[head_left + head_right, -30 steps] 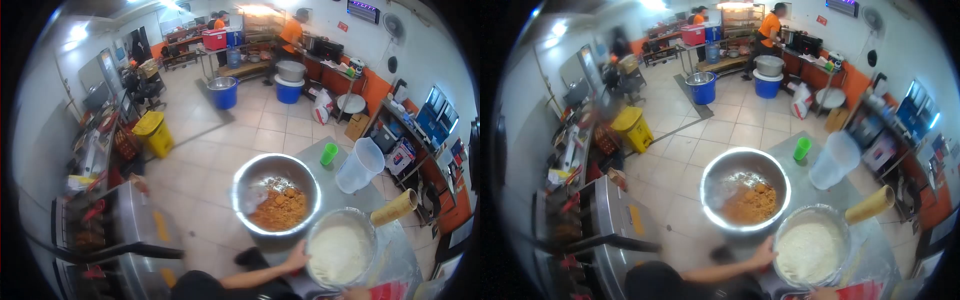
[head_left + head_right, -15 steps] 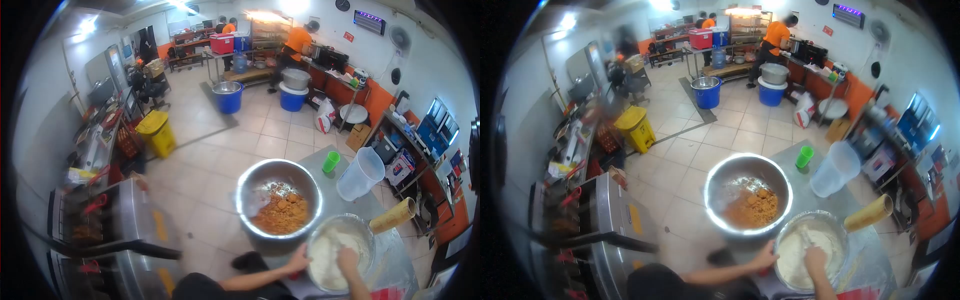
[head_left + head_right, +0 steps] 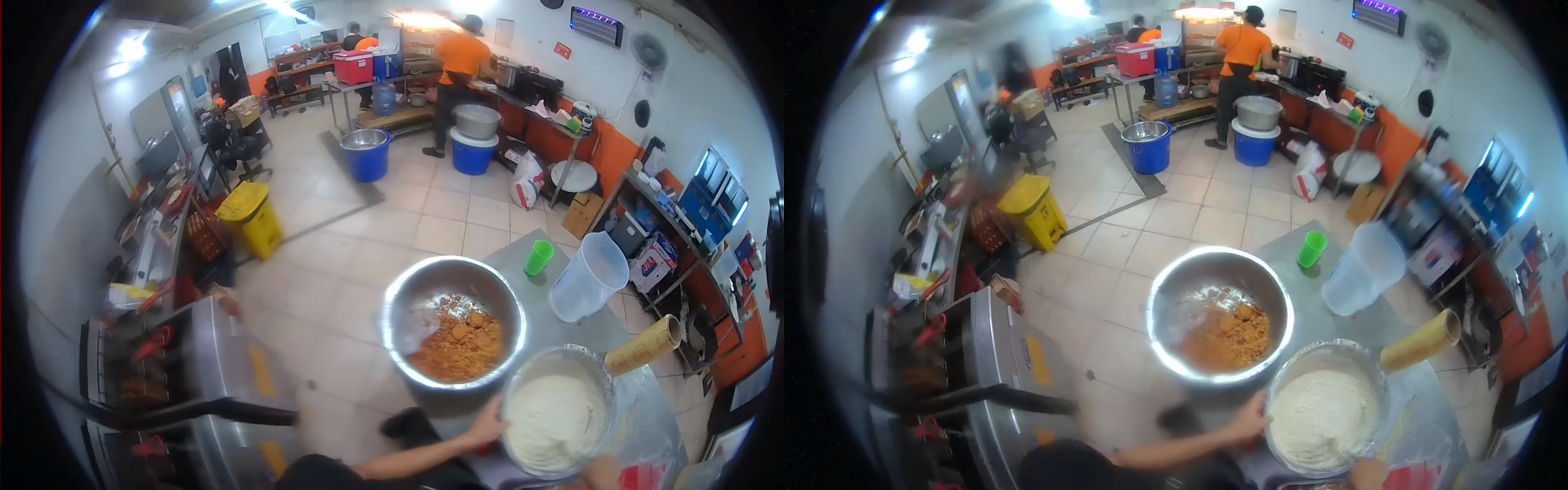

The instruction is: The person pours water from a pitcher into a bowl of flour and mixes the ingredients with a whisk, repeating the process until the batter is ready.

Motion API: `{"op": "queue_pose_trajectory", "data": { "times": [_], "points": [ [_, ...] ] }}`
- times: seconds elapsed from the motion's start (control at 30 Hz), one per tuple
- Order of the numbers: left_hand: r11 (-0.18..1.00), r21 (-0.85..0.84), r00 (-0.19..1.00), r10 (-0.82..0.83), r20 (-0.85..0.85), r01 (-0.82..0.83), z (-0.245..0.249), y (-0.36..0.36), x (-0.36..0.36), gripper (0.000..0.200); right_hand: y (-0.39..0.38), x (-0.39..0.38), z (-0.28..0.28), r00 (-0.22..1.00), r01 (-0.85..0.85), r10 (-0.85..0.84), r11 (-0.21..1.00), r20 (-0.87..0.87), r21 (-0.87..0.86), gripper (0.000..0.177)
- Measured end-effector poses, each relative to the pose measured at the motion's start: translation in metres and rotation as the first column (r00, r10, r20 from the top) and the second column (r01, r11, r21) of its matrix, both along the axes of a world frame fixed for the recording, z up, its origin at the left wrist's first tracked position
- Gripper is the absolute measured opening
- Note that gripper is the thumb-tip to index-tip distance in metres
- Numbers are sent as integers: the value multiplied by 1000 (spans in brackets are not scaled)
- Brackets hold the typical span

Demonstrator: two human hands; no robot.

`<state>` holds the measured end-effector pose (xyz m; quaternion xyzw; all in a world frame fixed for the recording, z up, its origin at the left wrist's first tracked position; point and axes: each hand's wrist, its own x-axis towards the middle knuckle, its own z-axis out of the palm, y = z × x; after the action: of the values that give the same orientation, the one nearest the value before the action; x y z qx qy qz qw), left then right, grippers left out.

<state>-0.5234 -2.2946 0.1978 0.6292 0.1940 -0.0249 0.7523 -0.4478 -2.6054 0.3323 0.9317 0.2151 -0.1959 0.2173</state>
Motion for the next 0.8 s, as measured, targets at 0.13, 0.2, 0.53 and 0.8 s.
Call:
{"op": "queue_pose_trajectory", "data": {
  "times": [0.13, 0.2, 0.53, 0.8],
  "points": [
    [995, -12, 986, 101, 131, -100, -14, -6, 7, 65, 30, 55, -21, 936, -5, -54, 986, 348, 166, 14],
    [989, -5, 972, 143, 188, -145, -4, -9, 4, 65, 72, 66, -23, 910, -71, -43, 964, 412, 256, 14],
    [994, 49, 984, 94, 150, -102, 23, 0, -2, 56, 151, -60, 21, 986, 48, 3, 952, -166, 303, 24],
    [998, 3, 993, 60, 101, -60, 1, -1, 4, 61, 13, -3, 66, 982, 148, -159, 983, -104, -110, 29]
  ]
}}
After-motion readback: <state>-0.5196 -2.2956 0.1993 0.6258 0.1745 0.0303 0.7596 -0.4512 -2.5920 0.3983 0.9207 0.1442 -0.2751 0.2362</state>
